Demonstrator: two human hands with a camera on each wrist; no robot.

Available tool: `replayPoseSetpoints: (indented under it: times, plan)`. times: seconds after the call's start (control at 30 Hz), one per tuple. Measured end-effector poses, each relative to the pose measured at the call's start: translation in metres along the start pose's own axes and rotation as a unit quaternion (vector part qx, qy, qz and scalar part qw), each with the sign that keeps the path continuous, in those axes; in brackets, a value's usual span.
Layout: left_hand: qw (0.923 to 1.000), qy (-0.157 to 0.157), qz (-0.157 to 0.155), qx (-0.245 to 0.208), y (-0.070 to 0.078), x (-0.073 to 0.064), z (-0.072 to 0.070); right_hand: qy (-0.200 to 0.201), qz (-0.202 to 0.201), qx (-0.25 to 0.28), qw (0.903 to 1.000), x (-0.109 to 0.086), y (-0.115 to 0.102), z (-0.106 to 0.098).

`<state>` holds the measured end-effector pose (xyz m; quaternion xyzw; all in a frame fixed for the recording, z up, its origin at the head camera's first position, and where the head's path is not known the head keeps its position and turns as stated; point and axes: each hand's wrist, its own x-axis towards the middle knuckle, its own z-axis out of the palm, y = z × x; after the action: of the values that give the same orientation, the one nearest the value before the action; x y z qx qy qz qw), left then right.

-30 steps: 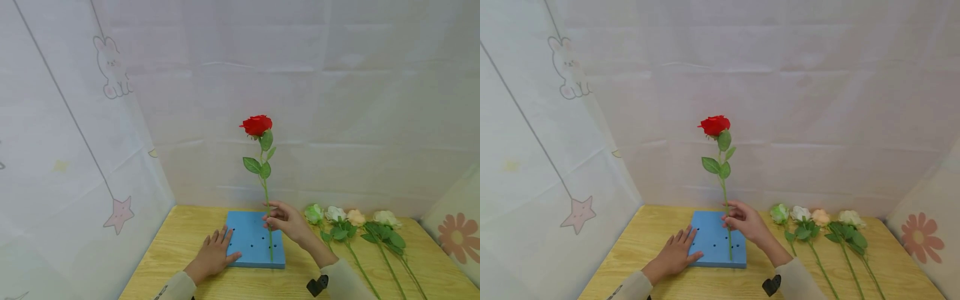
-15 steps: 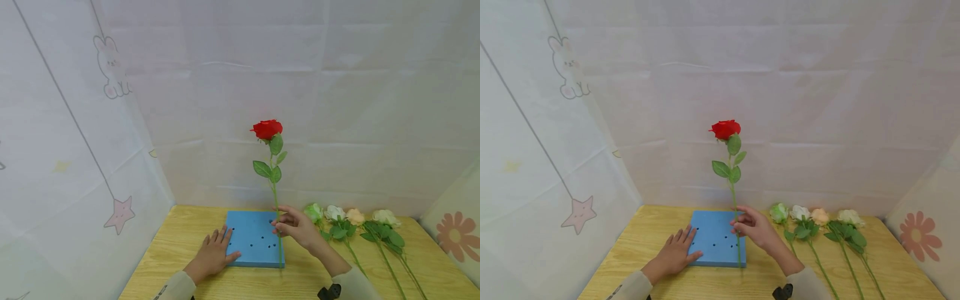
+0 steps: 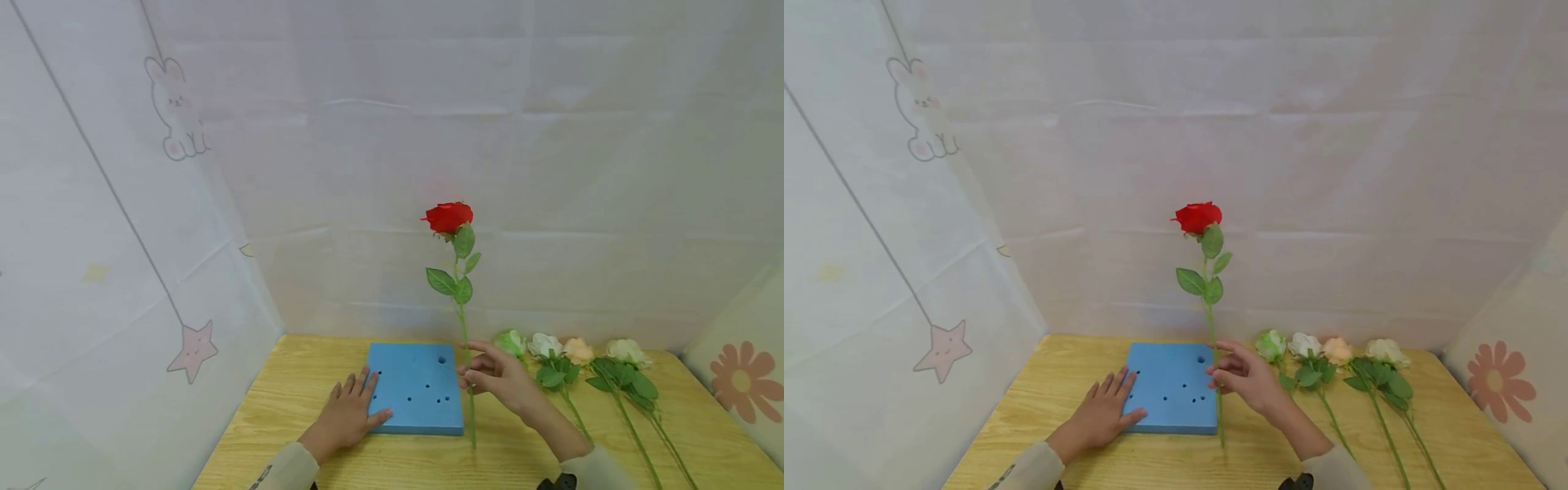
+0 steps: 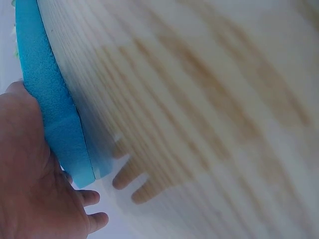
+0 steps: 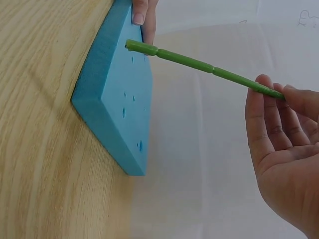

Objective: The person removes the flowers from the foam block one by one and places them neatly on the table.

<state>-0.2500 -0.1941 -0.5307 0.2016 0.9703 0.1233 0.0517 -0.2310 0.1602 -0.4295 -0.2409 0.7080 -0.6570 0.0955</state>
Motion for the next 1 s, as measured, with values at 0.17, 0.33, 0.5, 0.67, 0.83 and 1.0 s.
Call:
replayPoseSetpoints:
  times: [0.17, 0.33, 0.5, 0.67, 0.83, 1.0]
  plan:
    - [1.0, 0.0, -0.001, -0.004, 0.002, -0.001, -0.002, 0.0, 0.015, -0.003, 0.9999, -0.006, 0.001, -0.007]
    - [1.0, -0.001, 0.001, -0.004, 0.002, -0.001, -0.003, 0.001, 0.025, -0.006, 0.9997, -0.013, 0.002, -0.012]
    - [0.9999, 0.004, 0.005, -0.008, 0.002, 0.0, -0.003, 0.001, 0.038, -0.009, 0.9992, -0.021, 0.001, -0.017]
    - [0.9999, 0.005, 0.007, -0.01, 0.0, 0.001, 0.0, 0.002, 0.058, -0.012, 0.9983, -0.03, 0.0, -0.02]
    - [0.9999, 0.012, 0.006, -0.009, -0.002, 0.003, 0.005, -0.002, 0.065, -0.012, 0.9978, -0.039, 0.003, -0.025]
    - [0.9999, 0.011, 0.003, -0.008, 0.001, 0.001, 0.001, -0.003, 0.077, -0.004, 0.997, -0.048, 0.007, -0.029]
